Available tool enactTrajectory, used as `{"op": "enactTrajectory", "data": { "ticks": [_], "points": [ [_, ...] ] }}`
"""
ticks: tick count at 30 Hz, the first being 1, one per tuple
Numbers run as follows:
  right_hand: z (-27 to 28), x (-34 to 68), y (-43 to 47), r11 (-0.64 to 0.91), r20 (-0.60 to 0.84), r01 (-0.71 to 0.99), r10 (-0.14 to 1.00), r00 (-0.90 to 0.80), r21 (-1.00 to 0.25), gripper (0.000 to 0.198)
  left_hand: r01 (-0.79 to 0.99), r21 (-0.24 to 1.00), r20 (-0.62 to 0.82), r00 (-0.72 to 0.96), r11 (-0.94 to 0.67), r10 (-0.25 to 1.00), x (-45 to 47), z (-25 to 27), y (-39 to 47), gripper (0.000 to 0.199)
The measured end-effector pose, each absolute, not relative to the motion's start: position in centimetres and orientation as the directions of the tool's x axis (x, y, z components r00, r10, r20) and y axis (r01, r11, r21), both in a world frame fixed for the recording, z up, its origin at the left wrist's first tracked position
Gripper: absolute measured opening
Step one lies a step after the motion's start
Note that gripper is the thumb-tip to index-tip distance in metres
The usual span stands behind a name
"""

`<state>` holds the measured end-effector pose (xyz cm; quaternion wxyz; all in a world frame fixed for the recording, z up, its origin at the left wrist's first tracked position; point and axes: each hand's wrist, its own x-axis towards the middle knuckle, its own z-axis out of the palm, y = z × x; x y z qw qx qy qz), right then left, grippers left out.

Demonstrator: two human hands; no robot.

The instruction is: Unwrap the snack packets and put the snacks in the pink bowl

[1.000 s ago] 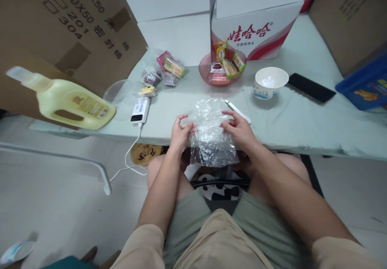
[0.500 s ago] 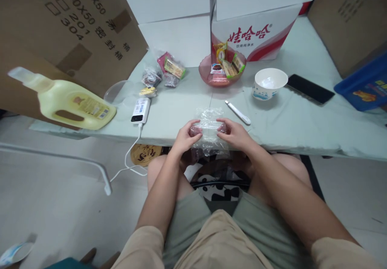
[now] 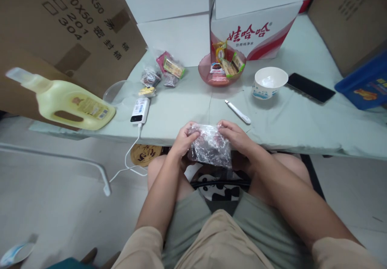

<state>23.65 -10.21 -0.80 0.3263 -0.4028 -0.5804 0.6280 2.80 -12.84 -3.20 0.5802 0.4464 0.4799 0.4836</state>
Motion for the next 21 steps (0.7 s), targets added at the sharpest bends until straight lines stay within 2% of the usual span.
{"op": "enactTrajectory", "data": {
  "ticks": [3,5,7,9,11,14,18,21],
  "points": [
    [-0.9,23.4,-9.7,-0.243,-0.238,0.014,0.932,-0.273,-0.970,0.021,-0.096,0.965,-0.233,0.116,0.245,0.965,3.1,-2.9,-12.7,0.043],
    [-1.4,23.5,-9.3,-0.293,-0.287,-0.011,0.941,-0.177,-0.956,0.035,-0.124,0.958,-0.253,0.056,0.258,0.966,3.2,-2.8,-12.5,0.040],
    [-1.9,23.5,-9.0,-0.321,-0.307,-0.054,0.935,-0.175,-0.946,0.059,-0.181,0.963,-0.216,-0.071,0.201,0.974,3.2,-2.7,-12.3,0.041],
    [-2.4,23.5,-8.9,-0.329,-0.304,-0.066,0.920,-0.249,-0.942,0.084,-0.226,0.966,-0.169,-0.170,0.128,0.971,3.2,-2.7,-12.1,0.043],
    [-2.8,23.4,-9.1,-0.317,-0.288,-0.048,0.907,-0.307,-0.947,0.097,-0.274,0.956,-0.161,-0.182,0.108,0.970,3.1,-2.8,-12.0,0.046],
    [-2.9,23.2,-9.2,-0.270,-0.235,-0.092,0.930,-0.282,-0.958,0.089,-0.354,0.917,-0.232,-0.096,0.185,0.968,3.0,-3.0,-12.1,0.051],
    [-3.0,23.1,-8.8,-0.222,-0.169,-0.230,0.959,-0.227,-0.948,0.074,-0.394,0.871,-0.325,-0.017,0.293,0.945,3.1,-3.2,-12.3,0.044],
    [-3.3,23.0,-8.7,-0.291,-0.248,-0.101,0.919,-0.306,-0.951,0.045,-0.401,0.872,-0.303,0.004,0.279,0.953,3.2,-3.2,-12.3,0.049]
  ]
}}
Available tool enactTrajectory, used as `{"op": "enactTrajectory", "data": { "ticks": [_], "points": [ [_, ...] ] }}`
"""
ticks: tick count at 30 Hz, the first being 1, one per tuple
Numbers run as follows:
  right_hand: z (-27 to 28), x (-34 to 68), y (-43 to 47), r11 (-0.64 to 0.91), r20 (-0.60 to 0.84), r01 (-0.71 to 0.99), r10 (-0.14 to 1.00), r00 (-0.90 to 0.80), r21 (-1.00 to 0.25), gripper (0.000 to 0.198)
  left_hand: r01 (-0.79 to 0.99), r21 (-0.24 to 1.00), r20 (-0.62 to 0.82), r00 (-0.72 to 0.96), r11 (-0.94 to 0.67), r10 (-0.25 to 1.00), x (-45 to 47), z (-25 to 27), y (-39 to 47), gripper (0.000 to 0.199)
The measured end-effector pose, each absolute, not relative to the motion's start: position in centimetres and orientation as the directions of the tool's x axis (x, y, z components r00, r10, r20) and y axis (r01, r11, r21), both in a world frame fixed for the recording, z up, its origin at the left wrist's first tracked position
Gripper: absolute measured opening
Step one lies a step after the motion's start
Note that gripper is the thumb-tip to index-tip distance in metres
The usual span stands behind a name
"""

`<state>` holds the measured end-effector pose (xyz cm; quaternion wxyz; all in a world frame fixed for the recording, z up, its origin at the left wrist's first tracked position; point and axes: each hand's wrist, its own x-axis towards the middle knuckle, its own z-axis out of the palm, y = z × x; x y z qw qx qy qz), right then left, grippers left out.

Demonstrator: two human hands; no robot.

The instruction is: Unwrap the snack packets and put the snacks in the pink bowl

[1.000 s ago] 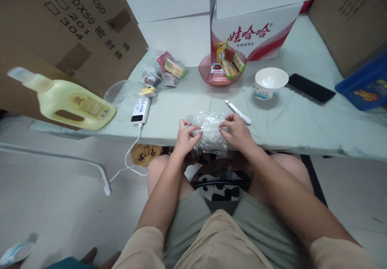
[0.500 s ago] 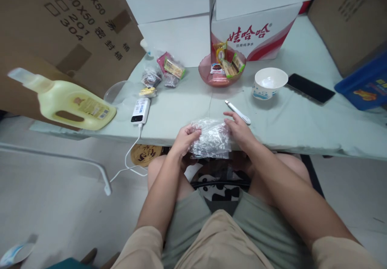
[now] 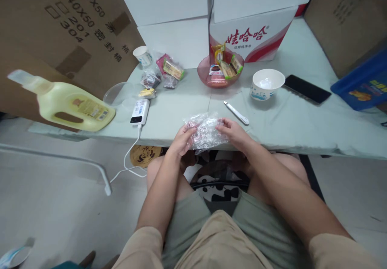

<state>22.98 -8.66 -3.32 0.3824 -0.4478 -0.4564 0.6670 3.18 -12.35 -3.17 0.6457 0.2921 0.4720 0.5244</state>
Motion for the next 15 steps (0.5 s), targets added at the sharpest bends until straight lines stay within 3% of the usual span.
{"op": "enactTrajectory", "data": {
  "ticks": [3,7,12,15],
  "points": [
    [-3.6,22.7,-8.7,-0.274,-0.259,-0.004,0.912,-0.319,-0.962,0.028,-0.306,0.911,-0.287,0.017,0.278,0.958,3.1,-3.4,-12.3,0.051],
    [-3.3,22.7,-8.9,-0.278,-0.261,-0.016,0.918,-0.300,-0.961,0.029,-0.137,0.958,-0.250,0.042,0.253,0.967,2.7,-3.7,-12.3,0.053],
    [-2.9,23.0,-8.8,-0.277,-0.221,-0.091,0.894,-0.391,-0.957,0.049,-0.276,0.930,-0.239,0.045,0.243,0.970,2.0,-3.0,-12.5,0.059],
    [-3.0,23.0,-8.7,-0.268,-0.166,-0.222,0.905,-0.391,-0.937,0.049,-0.395,0.883,-0.243,0.075,0.252,0.967,1.5,-2.4,-12.7,0.056]
  ]
}}
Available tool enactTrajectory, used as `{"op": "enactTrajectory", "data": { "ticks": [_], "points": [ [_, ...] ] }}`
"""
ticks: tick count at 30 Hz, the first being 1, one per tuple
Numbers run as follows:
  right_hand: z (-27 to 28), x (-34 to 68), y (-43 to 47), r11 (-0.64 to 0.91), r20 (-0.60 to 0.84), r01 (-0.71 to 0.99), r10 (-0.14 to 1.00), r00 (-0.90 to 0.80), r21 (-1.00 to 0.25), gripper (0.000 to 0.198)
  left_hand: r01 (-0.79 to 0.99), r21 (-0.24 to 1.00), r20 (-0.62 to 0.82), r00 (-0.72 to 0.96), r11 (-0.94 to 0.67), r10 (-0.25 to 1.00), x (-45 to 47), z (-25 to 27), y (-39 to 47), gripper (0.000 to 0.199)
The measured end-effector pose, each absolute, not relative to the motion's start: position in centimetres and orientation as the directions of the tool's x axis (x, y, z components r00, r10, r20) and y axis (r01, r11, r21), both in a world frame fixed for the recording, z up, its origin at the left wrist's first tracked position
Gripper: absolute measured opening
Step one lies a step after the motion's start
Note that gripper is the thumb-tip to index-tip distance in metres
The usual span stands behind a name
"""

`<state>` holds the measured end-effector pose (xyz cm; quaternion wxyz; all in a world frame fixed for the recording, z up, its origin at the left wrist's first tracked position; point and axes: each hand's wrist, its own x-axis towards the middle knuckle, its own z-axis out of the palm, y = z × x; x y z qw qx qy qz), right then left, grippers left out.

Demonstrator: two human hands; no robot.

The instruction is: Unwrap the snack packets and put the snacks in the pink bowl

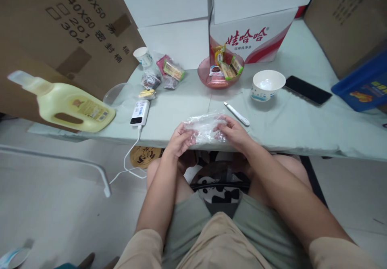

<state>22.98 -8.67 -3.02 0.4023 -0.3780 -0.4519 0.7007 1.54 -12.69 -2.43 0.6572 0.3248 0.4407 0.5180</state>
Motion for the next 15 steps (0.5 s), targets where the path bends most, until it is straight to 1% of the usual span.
{"op": "enactTrajectory", "data": {
  "ticks": [3,5,7,9,11,13,14,15],
  "points": [
    [-3.1,22.9,-8.6,-0.230,-0.116,-0.336,0.938,-0.326,-0.913,0.041,-0.466,0.831,-0.278,0.124,0.303,0.952,1.4,-2.2,-12.5,0.047],
    [-3.2,23.0,-8.5,-0.198,-0.094,-0.338,0.949,-0.301,-0.920,0.037,-0.463,0.824,-0.317,0.104,0.328,0.943,1.5,-2.2,-12.2,0.048],
    [-3.4,23.2,-8.4,-0.152,-0.063,-0.279,0.951,-0.304,-0.948,0.030,-0.426,0.851,-0.324,0.033,0.306,0.946,1.7,-2.3,-11.9,0.049],
    [-3.7,23.5,-8.1,-0.097,-0.043,-0.180,0.958,-0.284,-0.979,0.021,-0.379,0.894,-0.280,-0.053,0.240,0.958,1.9,-2.5,-11.7,0.042],
    [-3.9,23.7,-7.8,-0.073,-0.056,-0.091,0.981,-0.184,-0.993,0.015,-0.322,0.929,-0.225,-0.106,0.180,0.969,2.1,-2.6,-11.8,0.037],
    [-3.9,24.0,-7.7,-0.046,-0.044,-0.029,0.996,-0.082,-0.999,0.018,-0.244,0.957,-0.184,-0.096,0.156,0.978,2.1,-2.7,-12.0,0.043],
    [-3.7,24.1,-7.7,-0.010,-0.011,0.004,0.997,-0.073,-1.000,0.022,-0.204,0.967,-0.171,-0.066,0.154,0.983,2.1,-2.7,-12.2,0.049],
    [-3.5,24.2,-7.8,0.041,0.036,0.044,0.993,-0.110,-0.998,0.030,-0.172,0.973,-0.160,-0.024,0.154,0.987,2.1,-2.7,-12.4,0.056]
  ]
}}
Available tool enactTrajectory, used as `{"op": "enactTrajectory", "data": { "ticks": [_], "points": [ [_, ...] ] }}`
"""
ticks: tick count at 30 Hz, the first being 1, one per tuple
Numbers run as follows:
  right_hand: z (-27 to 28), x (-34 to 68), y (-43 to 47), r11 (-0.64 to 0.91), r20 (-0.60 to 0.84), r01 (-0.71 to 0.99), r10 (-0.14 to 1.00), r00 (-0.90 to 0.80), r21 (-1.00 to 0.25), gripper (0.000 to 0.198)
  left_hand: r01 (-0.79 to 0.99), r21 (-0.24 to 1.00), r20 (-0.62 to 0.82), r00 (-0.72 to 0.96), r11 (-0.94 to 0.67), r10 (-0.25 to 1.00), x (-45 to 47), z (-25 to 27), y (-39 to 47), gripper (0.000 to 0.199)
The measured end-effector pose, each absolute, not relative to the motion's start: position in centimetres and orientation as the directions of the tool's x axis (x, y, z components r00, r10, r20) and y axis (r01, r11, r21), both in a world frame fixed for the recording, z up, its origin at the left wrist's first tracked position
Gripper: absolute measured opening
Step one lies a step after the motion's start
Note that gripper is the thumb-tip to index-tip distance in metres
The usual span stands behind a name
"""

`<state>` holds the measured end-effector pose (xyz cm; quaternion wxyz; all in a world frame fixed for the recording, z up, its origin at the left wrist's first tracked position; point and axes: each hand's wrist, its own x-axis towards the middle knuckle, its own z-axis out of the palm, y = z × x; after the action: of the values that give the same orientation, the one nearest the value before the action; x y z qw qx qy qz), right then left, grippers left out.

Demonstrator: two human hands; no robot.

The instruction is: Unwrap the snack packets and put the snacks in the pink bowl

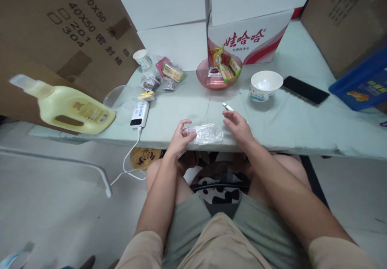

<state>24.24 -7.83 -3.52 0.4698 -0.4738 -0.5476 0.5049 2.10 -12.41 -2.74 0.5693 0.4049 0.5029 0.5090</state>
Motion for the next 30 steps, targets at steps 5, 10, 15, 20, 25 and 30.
{"op": "enactTrajectory", "data": {
  "ticks": [5,10,15,20,25,30],
  "points": [
    [-2.7,24.1,-9.0,0.218,0.029,0.311,0.857,-0.514,-0.925,0.058,-0.085,0.982,-0.159,0.134,0.171,0.978,2.1,-2.8,-12.7,0.075],
    [-3.4,24.1,-8.7,0.207,-0.004,0.519,0.927,-0.375,-0.829,0.036,-0.005,1.000,0.026,-0.200,-0.027,0.979,2.0,-3.9,-11.7,0.074],
    [-3.6,24.1,-8.5,0.171,0.048,0.544,0.972,-0.232,-0.822,0.029,0.191,0.967,0.214,-0.238,-0.170,0.947,2.3,-4.2,-12.0,0.029],
    [-3.2,22.5,-9.7,0.119,0.039,0.125,0.859,-0.511,-0.985,0.028,0.036,0.999,0.027,0.162,-0.033,0.986,4.2,-4.0,-13.0,0.058],
    [-3.0,21.8,-10.0,-0.056,-0.025,-0.041,0.842,-0.539,-0.998,0.033,0.071,0.997,-0.031,0.174,0.019,0.984,4.7,-3.7,-13.0,0.039],
    [-3.0,22.1,-9.9,-0.245,-0.174,-0.065,0.830,-0.530,-0.967,0.058,0.080,0.995,-0.071,0.091,0.064,0.993,4.6,-3.3,-12.8,0.035]
  ]
}}
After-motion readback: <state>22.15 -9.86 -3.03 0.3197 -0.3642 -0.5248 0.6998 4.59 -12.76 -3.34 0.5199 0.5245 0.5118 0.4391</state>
